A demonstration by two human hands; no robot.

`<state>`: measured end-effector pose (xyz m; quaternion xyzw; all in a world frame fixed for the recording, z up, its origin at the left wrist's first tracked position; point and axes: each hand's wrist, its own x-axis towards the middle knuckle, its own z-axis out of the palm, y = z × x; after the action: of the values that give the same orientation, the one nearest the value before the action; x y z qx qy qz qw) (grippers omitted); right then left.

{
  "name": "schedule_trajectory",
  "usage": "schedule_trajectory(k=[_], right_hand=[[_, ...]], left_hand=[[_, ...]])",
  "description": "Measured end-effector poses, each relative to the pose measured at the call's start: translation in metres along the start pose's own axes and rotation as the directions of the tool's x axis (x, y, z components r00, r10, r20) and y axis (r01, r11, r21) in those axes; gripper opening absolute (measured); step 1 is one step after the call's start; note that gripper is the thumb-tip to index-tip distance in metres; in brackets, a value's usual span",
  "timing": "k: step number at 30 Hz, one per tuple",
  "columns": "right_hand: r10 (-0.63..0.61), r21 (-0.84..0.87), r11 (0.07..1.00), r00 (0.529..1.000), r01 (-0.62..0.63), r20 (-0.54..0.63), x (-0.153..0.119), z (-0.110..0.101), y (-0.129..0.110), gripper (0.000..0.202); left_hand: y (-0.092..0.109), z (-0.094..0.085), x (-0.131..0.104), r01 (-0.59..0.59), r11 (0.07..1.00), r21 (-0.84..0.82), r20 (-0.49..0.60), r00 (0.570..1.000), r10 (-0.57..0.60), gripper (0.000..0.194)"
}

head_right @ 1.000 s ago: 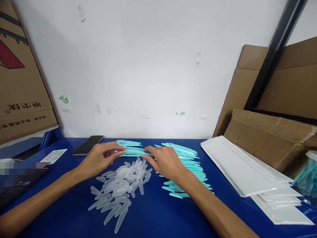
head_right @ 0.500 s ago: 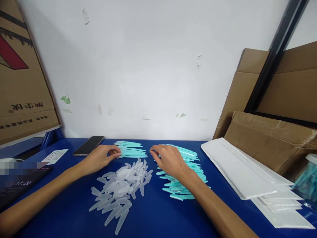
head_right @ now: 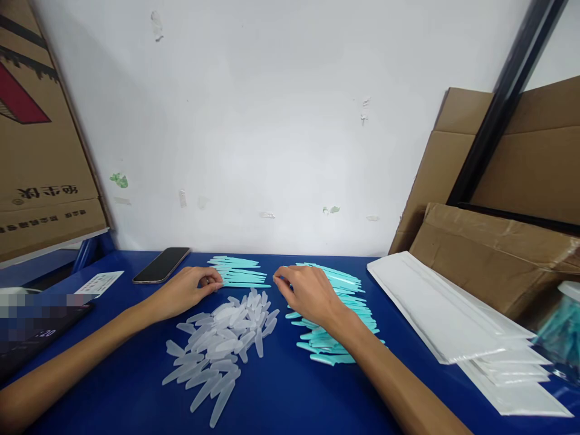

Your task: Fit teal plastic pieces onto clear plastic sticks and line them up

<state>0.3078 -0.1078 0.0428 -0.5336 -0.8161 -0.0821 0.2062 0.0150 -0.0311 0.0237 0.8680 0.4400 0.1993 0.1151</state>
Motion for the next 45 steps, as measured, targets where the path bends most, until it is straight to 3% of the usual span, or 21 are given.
schedule_trajectory(k=[8,18,27,37,45], right_hand=[[0.034,-0.024,0.999,0.999,-0.033,0.009,0.001,-0.003,0.004,0.033],[0.125,-0.352,0.933,0.984,-0.073,0.127,0.001,-0.008,0.030,0.022],[0.169,-0.320,0.944,0.951,-0.081,0.259,0.000,-0.003,0.040,0.023],[0.158,-0.317,0.946,0.952,-0.070,0.261,0.000,-0.002,0.038,0.022],[0.164,-0.327,0.942,0.956,-0.078,0.243,0.000,-0.004,0.037,0.024]], left_hand=[[-0.001,0.003,-0.001,-0.025,0.996,0.081,-0.028,0.999,0.027,0.028],[-0.005,0.004,0.000,-0.041,0.995,0.094,-0.043,0.998,0.045,0.026],[0.000,0.004,0.000,-0.058,0.995,0.082,-0.020,0.998,0.060,0.030],[-0.005,0.009,0.002,-0.055,0.992,0.110,-0.042,0.997,0.060,0.030],[0.007,0.016,-0.001,-0.210,0.967,0.148,0.073,0.977,0.201,0.042]])
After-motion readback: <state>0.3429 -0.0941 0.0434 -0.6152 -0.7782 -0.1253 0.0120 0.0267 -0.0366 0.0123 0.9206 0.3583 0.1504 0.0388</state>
